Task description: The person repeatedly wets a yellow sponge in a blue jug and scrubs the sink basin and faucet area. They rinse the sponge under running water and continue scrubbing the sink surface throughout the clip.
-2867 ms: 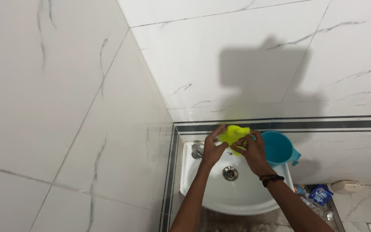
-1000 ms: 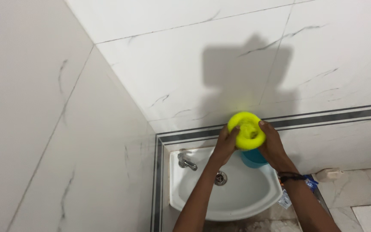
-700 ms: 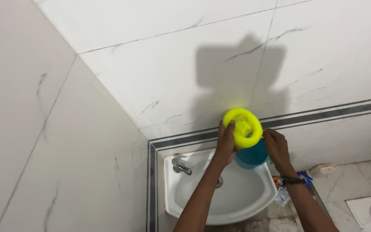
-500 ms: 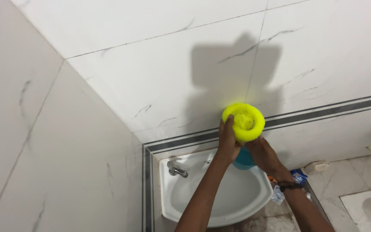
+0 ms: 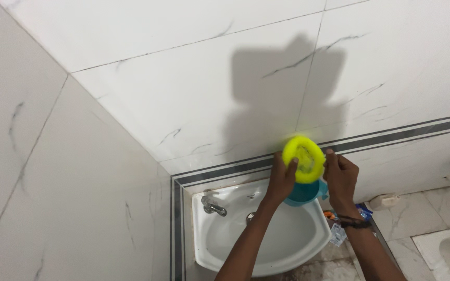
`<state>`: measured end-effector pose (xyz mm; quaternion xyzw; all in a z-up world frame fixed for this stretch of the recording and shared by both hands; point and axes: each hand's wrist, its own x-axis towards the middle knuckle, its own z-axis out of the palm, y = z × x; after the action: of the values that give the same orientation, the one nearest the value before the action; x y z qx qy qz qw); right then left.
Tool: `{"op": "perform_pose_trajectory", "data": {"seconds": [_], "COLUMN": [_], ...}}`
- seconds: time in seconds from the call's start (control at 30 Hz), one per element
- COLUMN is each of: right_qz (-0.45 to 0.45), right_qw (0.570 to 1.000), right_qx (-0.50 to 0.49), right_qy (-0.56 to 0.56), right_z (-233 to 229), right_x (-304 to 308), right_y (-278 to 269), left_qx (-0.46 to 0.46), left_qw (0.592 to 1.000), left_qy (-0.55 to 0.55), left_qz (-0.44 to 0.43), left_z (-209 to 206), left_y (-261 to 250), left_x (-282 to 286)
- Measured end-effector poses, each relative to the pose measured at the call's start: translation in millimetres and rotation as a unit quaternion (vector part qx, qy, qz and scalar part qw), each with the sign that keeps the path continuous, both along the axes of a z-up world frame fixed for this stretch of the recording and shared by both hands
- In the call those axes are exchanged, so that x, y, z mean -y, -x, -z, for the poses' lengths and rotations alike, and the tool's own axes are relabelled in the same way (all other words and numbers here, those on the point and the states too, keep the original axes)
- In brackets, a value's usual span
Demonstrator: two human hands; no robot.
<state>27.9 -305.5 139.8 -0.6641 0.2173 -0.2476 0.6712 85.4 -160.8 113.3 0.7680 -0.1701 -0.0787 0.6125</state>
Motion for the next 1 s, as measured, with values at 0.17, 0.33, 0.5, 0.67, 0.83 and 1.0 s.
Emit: {"op": "perform_pose_trajectory", "data": {"seconds": [0.17, 0.33, 0.5, 0.67, 0.83, 1.0], "right_qz": [-0.032, -0.165, -0.174, -0.241, -0.373, -0.378], "right_qw": [0.996, 0.98, 0.862, 0.879, 0.812, 0.806], "right_qx": [-0.031, -0.072, -0.327, -0.141, -0.239, -0.169], "right_qy": [0.075, 0.083, 0.346, 0.387, 0.381, 0.423], "right_z": [9, 62, 75, 84, 110, 135], "right_x": [-4, 7, 14, 20, 25, 22], "right_y": [-16, -34, -38, -41, -59, -61], "left_qx": [-0.212, -0.163, -0.006, -0.017, -0.083, 0.022], "left_qw": [0.968, 0.985, 0.978, 0.97, 0.952, 0.938], "left_qy": [0.113, 0.027, -0.205, -0.239, -0.29, -0.344], "left_qz": [0.072, 0.058, 0.031, 0.05, 0.046, 0.031], "left_z": [-16, 5, 90, 154, 132, 92], "left_y": [10, 1, -19, -37, -34, -24], "left_x": [-2, -4, 5, 24, 18, 4]}}
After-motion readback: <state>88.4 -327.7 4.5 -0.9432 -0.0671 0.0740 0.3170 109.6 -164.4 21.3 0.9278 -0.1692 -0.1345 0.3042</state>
